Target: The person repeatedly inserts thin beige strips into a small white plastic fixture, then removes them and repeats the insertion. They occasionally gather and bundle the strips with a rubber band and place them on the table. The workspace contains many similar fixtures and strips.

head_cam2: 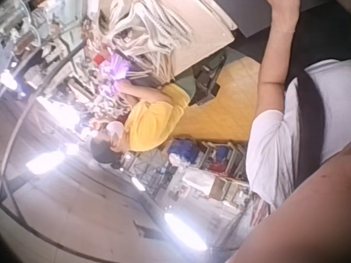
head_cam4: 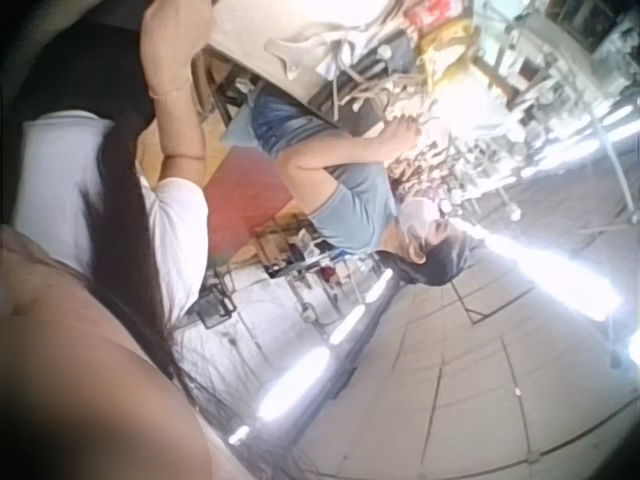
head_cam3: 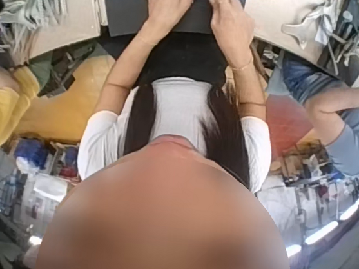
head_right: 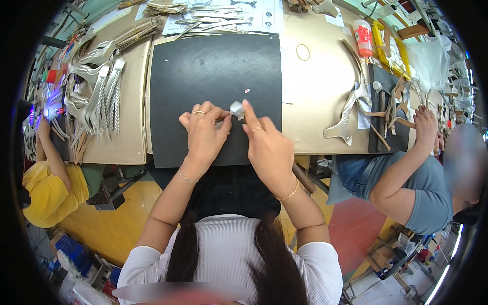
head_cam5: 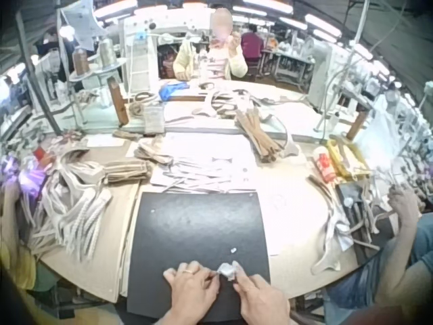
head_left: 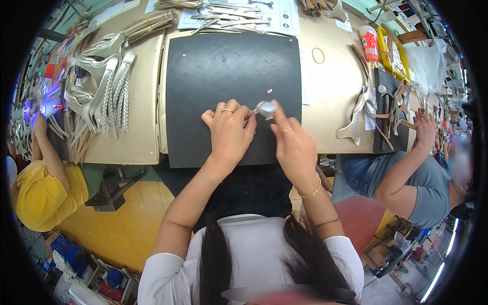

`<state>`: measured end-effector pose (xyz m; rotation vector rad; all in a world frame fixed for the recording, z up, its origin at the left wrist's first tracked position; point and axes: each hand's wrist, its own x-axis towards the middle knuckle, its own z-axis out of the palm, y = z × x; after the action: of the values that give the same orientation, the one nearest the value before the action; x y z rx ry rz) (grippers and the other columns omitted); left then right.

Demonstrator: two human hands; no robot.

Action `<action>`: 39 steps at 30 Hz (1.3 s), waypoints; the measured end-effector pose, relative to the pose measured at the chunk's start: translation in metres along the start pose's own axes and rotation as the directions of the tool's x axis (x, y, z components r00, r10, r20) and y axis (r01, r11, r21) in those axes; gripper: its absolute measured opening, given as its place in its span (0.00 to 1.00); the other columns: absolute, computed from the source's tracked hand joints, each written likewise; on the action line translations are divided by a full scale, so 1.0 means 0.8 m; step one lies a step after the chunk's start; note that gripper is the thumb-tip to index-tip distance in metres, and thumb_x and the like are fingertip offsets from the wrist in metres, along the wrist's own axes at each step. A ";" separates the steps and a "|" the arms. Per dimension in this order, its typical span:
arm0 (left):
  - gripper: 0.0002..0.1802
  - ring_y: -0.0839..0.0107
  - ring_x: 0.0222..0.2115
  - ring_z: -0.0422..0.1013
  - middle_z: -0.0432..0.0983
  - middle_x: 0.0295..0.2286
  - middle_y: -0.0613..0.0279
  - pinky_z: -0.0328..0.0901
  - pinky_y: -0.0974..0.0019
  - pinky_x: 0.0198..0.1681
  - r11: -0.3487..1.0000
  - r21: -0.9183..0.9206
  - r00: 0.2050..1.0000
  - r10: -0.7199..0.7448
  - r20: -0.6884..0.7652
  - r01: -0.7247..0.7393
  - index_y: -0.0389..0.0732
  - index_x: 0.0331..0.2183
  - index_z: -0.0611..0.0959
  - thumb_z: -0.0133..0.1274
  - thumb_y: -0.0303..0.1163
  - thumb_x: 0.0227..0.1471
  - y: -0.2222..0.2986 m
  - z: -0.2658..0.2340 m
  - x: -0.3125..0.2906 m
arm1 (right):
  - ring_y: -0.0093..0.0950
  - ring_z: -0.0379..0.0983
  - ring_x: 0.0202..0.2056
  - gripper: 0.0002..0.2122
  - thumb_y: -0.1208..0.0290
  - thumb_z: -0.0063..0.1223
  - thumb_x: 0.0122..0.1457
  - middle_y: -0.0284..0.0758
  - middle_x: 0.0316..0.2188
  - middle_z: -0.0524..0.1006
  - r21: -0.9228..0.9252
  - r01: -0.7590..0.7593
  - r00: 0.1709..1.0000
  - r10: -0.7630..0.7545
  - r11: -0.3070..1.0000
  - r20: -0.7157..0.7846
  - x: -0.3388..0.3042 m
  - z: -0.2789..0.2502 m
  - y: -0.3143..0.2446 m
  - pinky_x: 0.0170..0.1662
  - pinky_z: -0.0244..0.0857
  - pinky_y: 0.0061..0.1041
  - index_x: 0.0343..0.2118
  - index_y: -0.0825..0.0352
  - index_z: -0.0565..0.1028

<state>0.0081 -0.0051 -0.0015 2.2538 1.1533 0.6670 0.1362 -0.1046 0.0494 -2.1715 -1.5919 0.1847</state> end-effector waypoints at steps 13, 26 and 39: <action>0.03 0.69 0.35 0.69 0.77 0.29 0.71 0.50 0.58 0.47 0.998 -0.035 0.998 -0.046 0.036 0.048 0.44 0.28 0.89 0.66 0.31 0.49 -0.005 -0.013 -0.002 | 0.33 0.74 0.22 0.23 0.70 0.58 0.63 0.33 0.26 0.73 0.041 -0.032 0.999 0.033 0.999 -0.035 -0.001 -0.003 -0.002 0.25 0.68 0.33 0.63 0.55 0.72; 0.03 0.68 0.35 0.69 0.76 0.28 0.70 0.51 0.59 0.46 0.998 -0.009 0.998 -0.059 0.035 0.059 0.44 0.28 0.89 0.66 0.31 0.48 -0.001 -0.013 -0.002 | 0.33 0.75 0.23 0.23 0.69 0.57 0.64 0.33 0.27 0.74 -0.025 0.020 0.996 -0.018 0.999 0.083 -0.002 0.003 -0.006 0.25 0.69 0.32 0.63 0.54 0.72; 0.03 0.69 0.35 0.69 0.77 0.28 0.70 0.50 0.58 0.47 0.994 -0.021 0.993 -0.102 0.066 0.104 0.44 0.29 0.89 0.65 0.31 0.49 -0.008 -0.026 -0.009 | 0.33 0.75 0.23 0.23 0.69 0.57 0.64 0.32 0.27 0.74 -0.041 -0.026 0.999 0.028 0.999 0.046 0.000 -0.005 -0.004 0.26 0.70 0.33 0.63 0.53 0.73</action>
<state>-0.0125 -0.0032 0.0086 2.1634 1.2141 0.5605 0.1350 -0.1046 0.0543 -2.2351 -1.6054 0.2145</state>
